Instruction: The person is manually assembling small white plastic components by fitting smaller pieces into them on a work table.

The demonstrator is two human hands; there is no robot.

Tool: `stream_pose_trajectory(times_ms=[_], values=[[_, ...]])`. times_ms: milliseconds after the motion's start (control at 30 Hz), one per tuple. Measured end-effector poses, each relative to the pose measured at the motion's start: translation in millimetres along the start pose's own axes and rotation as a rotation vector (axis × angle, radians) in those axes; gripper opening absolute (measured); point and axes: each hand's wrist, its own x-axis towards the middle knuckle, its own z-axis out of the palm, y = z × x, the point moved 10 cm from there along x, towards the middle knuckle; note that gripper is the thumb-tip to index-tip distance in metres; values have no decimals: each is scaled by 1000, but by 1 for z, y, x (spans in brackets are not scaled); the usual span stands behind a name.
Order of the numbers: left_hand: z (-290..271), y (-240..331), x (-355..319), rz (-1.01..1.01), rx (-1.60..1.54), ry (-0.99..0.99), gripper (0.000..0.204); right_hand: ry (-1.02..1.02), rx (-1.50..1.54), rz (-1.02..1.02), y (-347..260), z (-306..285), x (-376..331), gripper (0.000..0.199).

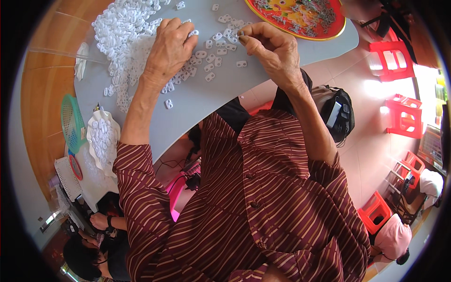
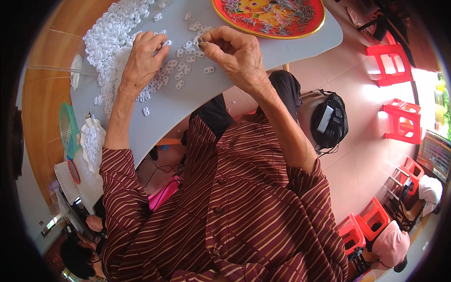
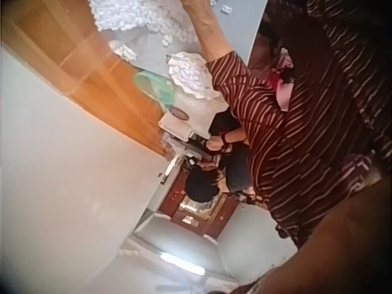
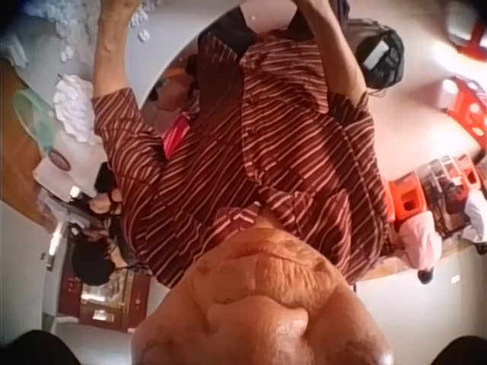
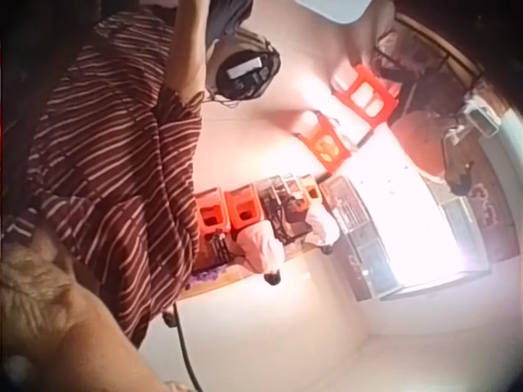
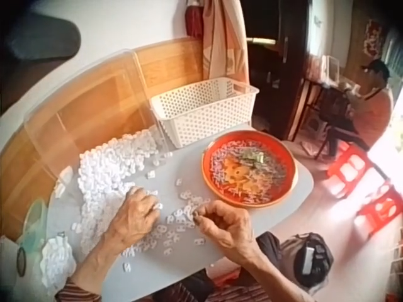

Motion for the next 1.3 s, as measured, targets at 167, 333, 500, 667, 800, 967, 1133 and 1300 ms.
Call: stream_pose_trajectory(times_ms=[167,333,500,667,800,967,1133,1300], values=[[6,-2,2,-51,-22,-56,11,-12,-5,-9,1,1,1,17],[-2,2,4,-152,-300,16,10,-32,50,25,1,2,-1,17],[19,14,13,-390,-1066,-60,15,-38,150,5,1,4,1,16],[23,22,22,-371,-1150,-40,14,-29,242,8,3,5,1,19],[19,28,25,-374,-1121,-7,13,-13,238,23,3,1,2,23],[10,36,30,-300,-995,1,9,-27,216,7,0,1,1,29],[10,40,31,-246,-840,-21,7,-11,218,-15,-2,0,1,26],[-2,53,34,-170,-765,65,11,11,220,-41,-3,-1,1,23]])
